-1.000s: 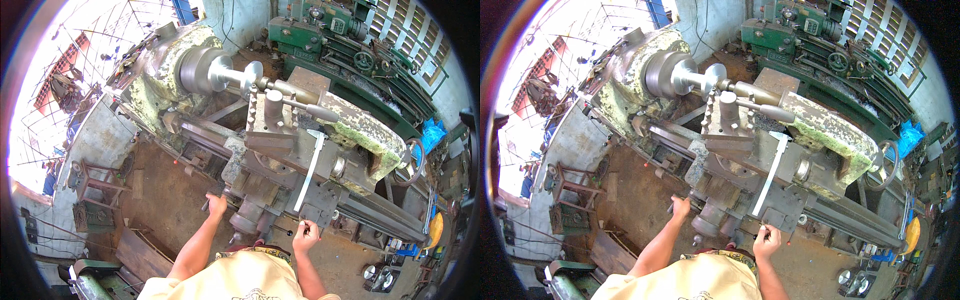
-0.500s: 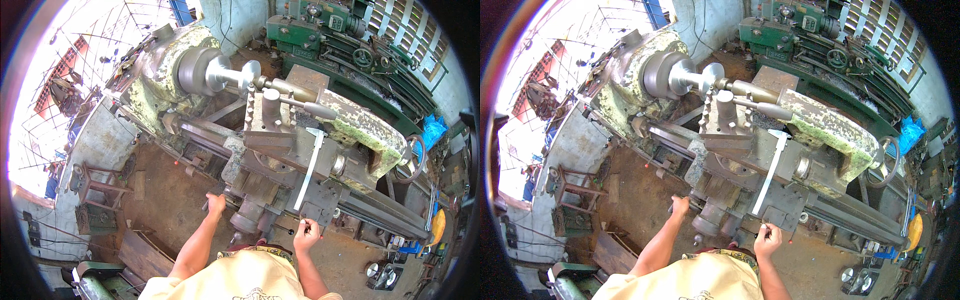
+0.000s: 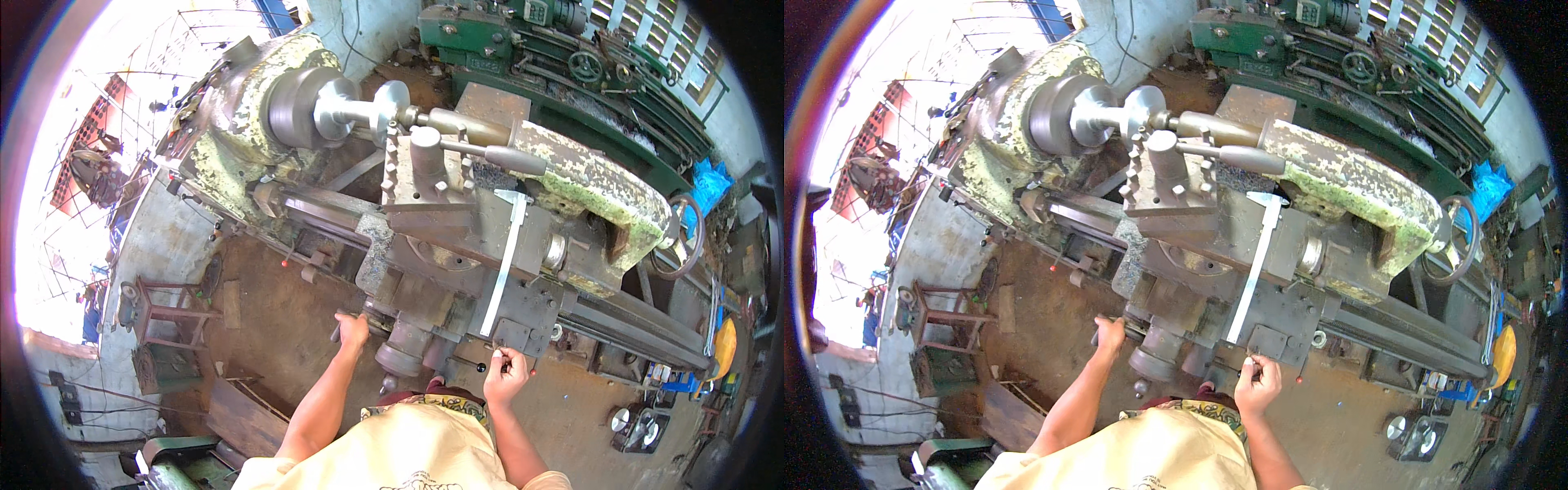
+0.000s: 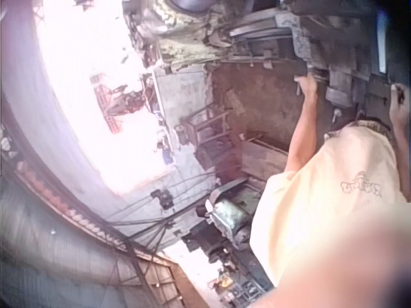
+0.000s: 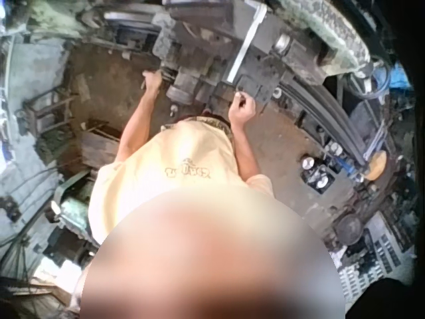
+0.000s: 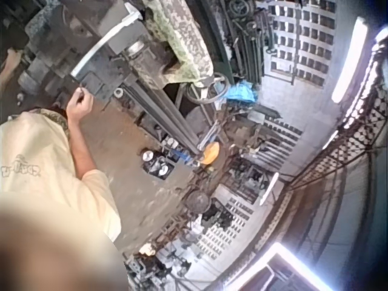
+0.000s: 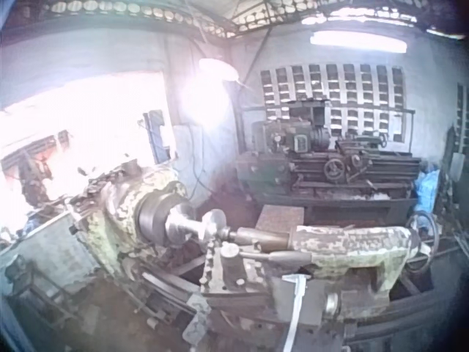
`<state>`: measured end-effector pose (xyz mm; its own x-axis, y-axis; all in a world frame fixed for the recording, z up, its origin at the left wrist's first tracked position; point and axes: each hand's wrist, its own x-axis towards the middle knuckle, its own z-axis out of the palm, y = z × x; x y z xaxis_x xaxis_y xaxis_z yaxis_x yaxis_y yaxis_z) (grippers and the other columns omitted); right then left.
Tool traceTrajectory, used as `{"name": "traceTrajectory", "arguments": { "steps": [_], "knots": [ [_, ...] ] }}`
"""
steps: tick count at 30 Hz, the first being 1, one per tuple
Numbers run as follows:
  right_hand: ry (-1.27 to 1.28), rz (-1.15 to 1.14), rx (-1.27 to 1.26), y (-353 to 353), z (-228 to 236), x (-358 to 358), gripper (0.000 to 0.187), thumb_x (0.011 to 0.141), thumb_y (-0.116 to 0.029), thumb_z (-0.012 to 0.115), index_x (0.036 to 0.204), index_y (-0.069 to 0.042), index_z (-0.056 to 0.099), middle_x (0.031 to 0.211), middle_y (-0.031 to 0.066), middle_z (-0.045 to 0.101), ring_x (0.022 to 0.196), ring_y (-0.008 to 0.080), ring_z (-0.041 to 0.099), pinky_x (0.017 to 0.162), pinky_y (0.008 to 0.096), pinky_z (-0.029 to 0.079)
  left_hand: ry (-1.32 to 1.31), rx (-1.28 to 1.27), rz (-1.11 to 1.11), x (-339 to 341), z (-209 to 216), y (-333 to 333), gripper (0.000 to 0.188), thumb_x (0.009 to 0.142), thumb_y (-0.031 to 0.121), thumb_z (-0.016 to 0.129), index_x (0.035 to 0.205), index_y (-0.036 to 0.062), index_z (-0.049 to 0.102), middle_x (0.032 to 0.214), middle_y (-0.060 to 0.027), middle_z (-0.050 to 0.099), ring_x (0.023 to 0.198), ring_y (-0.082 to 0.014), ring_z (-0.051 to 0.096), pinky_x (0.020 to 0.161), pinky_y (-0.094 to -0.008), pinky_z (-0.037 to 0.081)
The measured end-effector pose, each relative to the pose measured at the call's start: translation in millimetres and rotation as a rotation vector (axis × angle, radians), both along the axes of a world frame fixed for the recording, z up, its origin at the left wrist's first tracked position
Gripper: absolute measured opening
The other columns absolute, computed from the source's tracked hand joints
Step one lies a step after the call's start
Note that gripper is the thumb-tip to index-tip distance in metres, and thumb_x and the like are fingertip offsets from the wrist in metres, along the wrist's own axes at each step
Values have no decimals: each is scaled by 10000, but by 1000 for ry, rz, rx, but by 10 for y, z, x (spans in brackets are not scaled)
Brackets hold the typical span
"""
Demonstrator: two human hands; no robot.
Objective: The person operates a lathe and repeatedly measures a rotating metal workpiece with a caliper. They adjust the lathe controls between measurements and reposition the caliper to check different sections of the part.
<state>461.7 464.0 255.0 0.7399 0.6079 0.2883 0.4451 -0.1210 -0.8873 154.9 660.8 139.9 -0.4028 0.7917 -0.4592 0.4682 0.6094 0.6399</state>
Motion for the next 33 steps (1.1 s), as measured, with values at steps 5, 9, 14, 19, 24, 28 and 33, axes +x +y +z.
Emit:
{"name": "traceTrajectory", "arguments": {
  "steps": [5,9,14,19,24,28,33],
  "knots": [
    [-6,-1,1,14,27,5,85,840,-37,703,894,11,658,688,98,570,611,230,546,579,357,434,-98,-31,38,23,119,-30,899,919,212,644,1522,-143,79,1166,-304,635,760,-271,694,610,-387,551],
    [-76,3,-52,14,70,11,64,843,-21,687,891,8,657,693,108,587,611,249,541,564,364,429,12,2,-6,30,130,-22,914,907,206,648,1518,-170,82,1204,-310,625,846,-309,705,693,-386,567],
    [-117,19,-73,26,95,15,76,839,-2,674,912,14,657,706,104,608,621,251,536,553,373,422,-70,-158,46,9,134,-36,884,890,183,631,1500,-205,122,1281,-322,593,1072,-372,669,902,-406,538],
    [-128,32,-87,20,104,19,71,838,11,664,908,19,658,709,102,617,614,251,527,550,372,417,-36,-11,57,-17,52,-56,813,902,163,609,1517,-91,142,1083,-235,619,761,-264,640,622,-367,514],
    [-142,33,-50,37,90,30,66,838,7,665,904,19,662,701,102,613,613,255,532,549,376,417,-4,38,23,-14,31,-34,758,905,150,605,1500,-52,179,992,-198,629,652,-225,630,517,-351,510],
    [-151,31,-48,42,92,25,65,837,2,668,900,20,664,697,105,611,609,261,532,548,381,416,-17,5,66,35,139,-49,710,902,155,606,1451,-73,218,988,-212,627,641,-236,636,518,-352,519],
    [-119,19,-49,35,99,16,71,835,-1,671,903,19,665,694,113,608,609,272,533,550,386,417,-20,-111,10,8,174,-23,903,885,179,617,1514,-157,62,1186,-310,624,906,-340,702,698,-406,581]
  ]
}}
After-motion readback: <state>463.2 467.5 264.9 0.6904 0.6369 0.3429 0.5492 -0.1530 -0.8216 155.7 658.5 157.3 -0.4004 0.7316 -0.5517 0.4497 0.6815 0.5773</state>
